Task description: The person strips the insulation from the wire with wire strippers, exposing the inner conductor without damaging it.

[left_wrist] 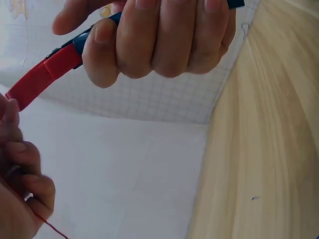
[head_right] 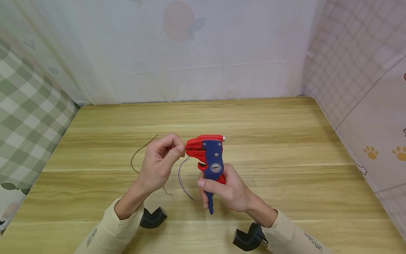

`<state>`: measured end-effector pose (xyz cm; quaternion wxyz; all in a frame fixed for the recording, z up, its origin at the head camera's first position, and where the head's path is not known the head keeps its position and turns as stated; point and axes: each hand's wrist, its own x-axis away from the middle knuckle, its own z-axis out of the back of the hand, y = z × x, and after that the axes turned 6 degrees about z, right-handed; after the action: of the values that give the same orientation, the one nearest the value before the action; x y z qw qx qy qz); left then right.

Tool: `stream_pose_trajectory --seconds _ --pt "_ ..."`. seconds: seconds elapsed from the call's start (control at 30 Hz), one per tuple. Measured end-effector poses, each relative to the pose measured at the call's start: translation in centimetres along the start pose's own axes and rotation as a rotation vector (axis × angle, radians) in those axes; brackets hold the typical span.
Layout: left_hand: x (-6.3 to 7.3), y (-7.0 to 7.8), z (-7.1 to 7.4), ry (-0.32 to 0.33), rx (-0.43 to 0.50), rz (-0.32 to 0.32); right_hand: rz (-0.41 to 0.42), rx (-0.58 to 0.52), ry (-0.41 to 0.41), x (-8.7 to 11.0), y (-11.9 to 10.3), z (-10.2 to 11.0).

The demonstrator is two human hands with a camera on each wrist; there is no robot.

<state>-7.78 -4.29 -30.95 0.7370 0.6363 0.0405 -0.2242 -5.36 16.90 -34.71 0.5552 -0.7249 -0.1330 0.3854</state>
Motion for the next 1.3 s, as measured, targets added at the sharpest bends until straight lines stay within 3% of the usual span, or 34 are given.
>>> stream_pose_trajectory --seconds 0.13,0.27,0.4,0.7,1.3 --pt "0.1 0.2 0.0 0.029 -0.146 -0.062 -0.008 0.028 0.009 0.0 0.1 0.0" --pt "0.1 0.2 -0.2 0.043 -0.193 -0.099 -0.020 0.058 0.027 0.0 0.1 0.1" --pt "0.1 0.0 -0.5 0.037 -0.162 -0.106 -0.026 0.063 0.035 0.0 0.1 0.0" --pt "0.1 -0.4 -0.6 0.022 0.016 -0.084 -0.031 0.038 0.052 0.0 0.1 -0.3" --pt "0.3 -0.4 -1.0 0.046 0.055 -0.071 0.001 0.035 0.121 0.1 0.2 -0.9"
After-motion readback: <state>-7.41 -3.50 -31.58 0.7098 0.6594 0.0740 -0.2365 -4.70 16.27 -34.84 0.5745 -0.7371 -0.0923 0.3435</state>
